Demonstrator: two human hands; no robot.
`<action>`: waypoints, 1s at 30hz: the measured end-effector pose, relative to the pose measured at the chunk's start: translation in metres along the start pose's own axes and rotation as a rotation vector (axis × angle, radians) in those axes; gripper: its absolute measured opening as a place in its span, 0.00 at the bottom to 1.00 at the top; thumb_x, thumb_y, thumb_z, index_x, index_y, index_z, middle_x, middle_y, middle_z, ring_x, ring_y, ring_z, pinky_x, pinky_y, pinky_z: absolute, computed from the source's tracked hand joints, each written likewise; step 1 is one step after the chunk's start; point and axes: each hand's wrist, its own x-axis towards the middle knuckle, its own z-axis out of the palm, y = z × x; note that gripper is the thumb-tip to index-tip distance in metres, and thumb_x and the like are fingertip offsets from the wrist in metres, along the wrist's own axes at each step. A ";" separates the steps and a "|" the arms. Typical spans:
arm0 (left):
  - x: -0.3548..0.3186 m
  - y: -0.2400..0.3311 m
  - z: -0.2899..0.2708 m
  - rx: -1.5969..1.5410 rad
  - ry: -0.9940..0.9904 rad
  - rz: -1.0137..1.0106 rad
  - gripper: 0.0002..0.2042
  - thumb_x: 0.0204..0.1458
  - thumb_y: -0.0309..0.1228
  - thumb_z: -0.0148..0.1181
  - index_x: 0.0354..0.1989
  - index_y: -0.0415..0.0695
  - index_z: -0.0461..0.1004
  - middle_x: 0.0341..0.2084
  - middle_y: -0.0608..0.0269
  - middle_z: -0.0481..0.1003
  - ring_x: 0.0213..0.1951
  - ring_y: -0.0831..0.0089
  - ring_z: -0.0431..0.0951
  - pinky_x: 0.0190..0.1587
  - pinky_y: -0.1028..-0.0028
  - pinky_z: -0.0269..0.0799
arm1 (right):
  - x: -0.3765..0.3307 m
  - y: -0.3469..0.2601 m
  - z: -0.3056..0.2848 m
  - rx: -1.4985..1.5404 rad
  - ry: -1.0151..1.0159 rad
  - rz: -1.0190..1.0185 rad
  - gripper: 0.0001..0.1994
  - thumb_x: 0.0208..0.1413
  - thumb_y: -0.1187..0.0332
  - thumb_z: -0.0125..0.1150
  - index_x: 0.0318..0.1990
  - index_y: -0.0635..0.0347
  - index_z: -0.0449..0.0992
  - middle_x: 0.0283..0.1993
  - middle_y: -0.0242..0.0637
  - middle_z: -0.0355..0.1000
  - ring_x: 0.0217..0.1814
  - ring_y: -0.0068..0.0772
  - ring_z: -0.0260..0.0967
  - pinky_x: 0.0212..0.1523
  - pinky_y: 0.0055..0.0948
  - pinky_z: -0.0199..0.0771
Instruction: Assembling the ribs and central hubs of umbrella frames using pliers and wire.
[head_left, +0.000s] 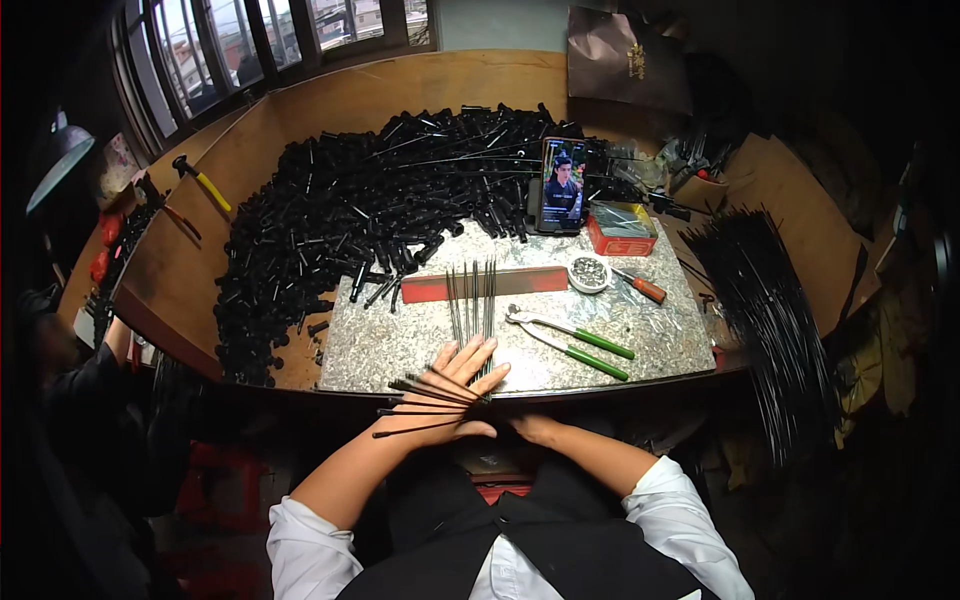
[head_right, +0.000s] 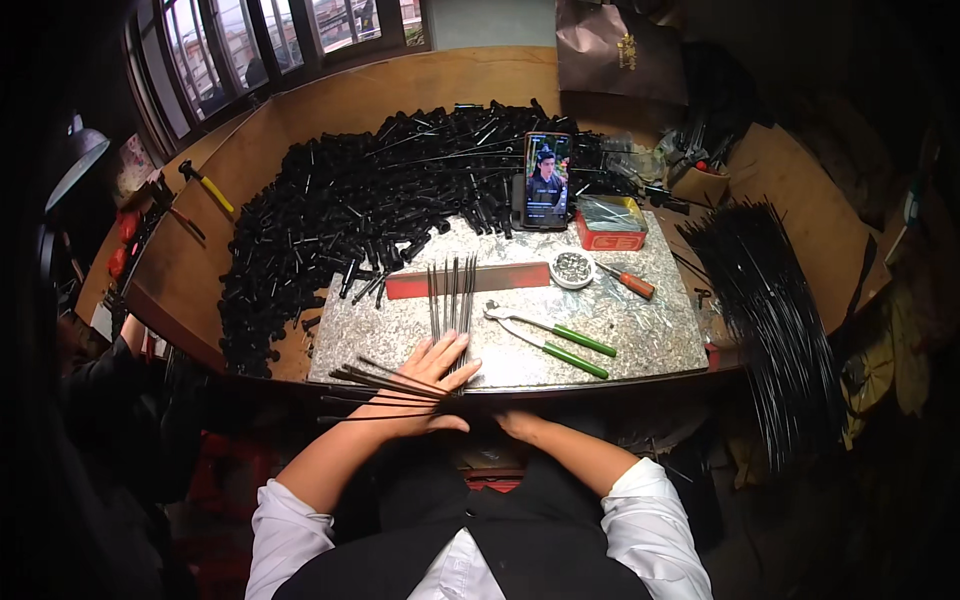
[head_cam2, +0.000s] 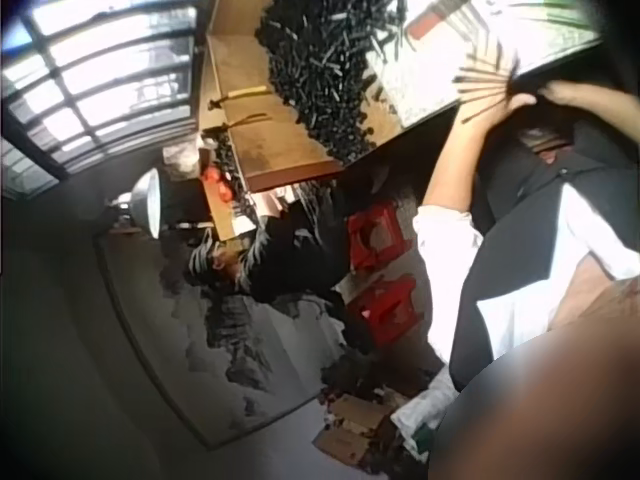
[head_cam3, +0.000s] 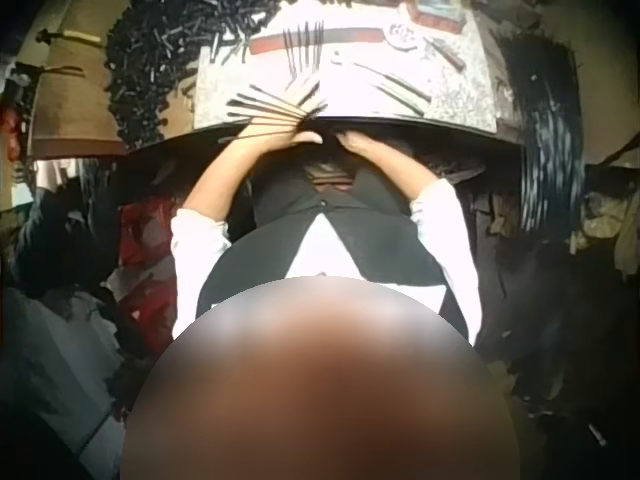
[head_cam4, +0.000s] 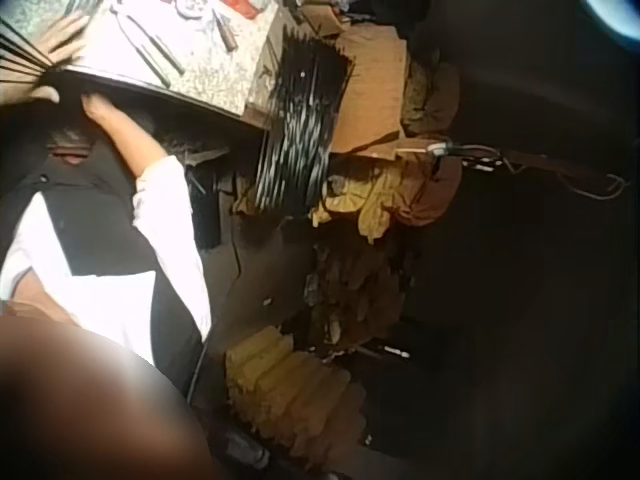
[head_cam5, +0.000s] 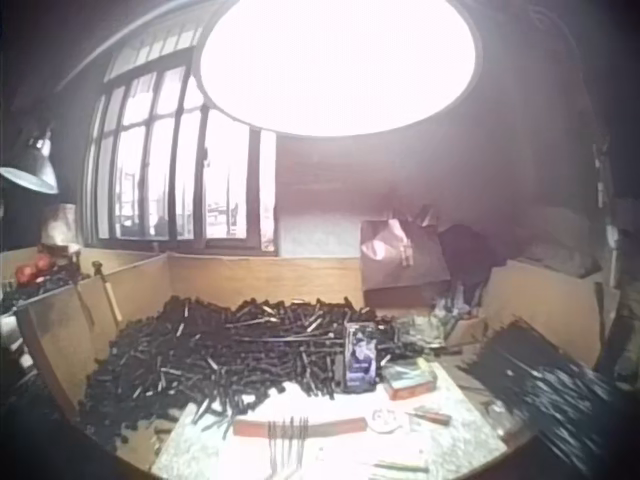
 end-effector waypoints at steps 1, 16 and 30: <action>0.003 -0.002 0.006 -0.009 0.031 0.006 0.42 0.44 0.56 0.59 0.65 0.46 0.54 0.66 0.46 0.48 0.68 0.51 0.45 0.67 0.53 0.42 | 0.003 0.002 0.000 -0.085 0.026 -0.016 0.22 0.62 0.61 0.45 0.60 0.59 0.63 0.63 0.52 0.60 0.64 0.51 0.56 0.63 0.38 0.54; 0.022 -0.006 0.017 -0.011 0.156 -0.043 0.45 0.43 0.60 0.59 0.63 0.38 0.55 0.64 0.46 0.51 0.68 0.52 0.45 0.67 0.55 0.43 | -0.009 -0.069 -0.054 -0.087 -0.072 0.043 0.25 0.59 0.58 0.51 0.60 0.62 0.62 0.61 0.56 0.60 0.63 0.53 0.57 0.63 0.40 0.55; 0.017 -0.015 0.023 -0.023 0.137 -0.047 0.46 0.46 0.60 0.56 0.63 0.31 0.52 0.64 0.44 0.51 0.68 0.55 0.46 0.67 0.63 0.46 | -0.031 -0.215 -0.276 -0.022 -0.334 -0.015 0.21 0.55 0.66 0.61 0.54 0.68 0.70 0.44 0.42 0.76 0.45 0.31 0.74 0.48 0.28 0.72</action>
